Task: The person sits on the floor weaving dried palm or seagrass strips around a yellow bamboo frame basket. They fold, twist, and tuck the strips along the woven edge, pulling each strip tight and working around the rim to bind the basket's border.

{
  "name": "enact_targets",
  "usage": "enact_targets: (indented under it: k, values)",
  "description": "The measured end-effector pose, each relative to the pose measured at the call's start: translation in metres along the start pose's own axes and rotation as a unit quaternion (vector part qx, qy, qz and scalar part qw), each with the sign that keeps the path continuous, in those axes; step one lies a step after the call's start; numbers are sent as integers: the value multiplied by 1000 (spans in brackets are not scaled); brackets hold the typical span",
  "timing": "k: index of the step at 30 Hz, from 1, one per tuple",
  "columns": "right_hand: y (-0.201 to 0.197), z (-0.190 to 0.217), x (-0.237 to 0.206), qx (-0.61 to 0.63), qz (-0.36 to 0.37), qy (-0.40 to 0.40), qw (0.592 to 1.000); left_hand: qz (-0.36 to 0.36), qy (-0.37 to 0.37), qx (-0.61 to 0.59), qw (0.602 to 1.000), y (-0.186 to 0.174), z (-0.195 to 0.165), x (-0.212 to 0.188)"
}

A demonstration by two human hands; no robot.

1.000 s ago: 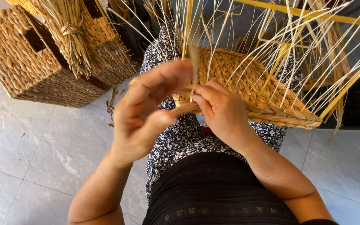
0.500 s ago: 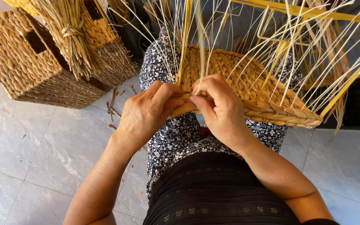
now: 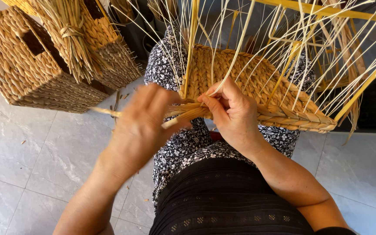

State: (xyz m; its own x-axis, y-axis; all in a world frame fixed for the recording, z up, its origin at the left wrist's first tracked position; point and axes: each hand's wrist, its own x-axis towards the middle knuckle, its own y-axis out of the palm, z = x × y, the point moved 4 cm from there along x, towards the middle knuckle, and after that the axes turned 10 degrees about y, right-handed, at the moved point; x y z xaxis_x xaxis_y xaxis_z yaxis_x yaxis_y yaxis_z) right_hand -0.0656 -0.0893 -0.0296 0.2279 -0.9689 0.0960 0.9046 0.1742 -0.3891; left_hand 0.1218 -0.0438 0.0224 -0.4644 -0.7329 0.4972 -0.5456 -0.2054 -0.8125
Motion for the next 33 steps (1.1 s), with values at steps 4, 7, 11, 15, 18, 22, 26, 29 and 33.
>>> enact_targets:
  k: [4, 7, 11, 15, 18, 22, 26, 29, 33]
  values:
    - [-7, -2, 2, -45, 14, 19, 999, 84, 4, 28, 996, 27, -3, 1]
    - [-20, 5, 4, -57, 3, -62, 996, 92, -29, 9, 995, 30, 8, -1]
    - [-9, 20, -8, -91, 33, -200, 975, 125, -21, -31, 991, 19, 26, 0]
    - [7, 26, -13, -192, 45, -215, 956, 78, 7, -50, 996, -3, 36, 4]
    - [10, 27, -5, -193, 56, -175, 964, 35, 46, -14, 998, -19, 33, 12]
    - [9, 26, 4, -188, 34, -130, 973, -143, 108, 61, 982, -56, 8, 12]
    - [11, 24, 4, -162, 16, -105, 981, -73, 76, 9, 994, -37, -9, 10]
    - [12, 24, 2, -92, 19, -96, 991, -37, 40, 16, 998, -6, -5, 8]
    - [14, 23, 0, -83, -2, -82, 993, 22, -31, -54, 998, 23, 10, -5]
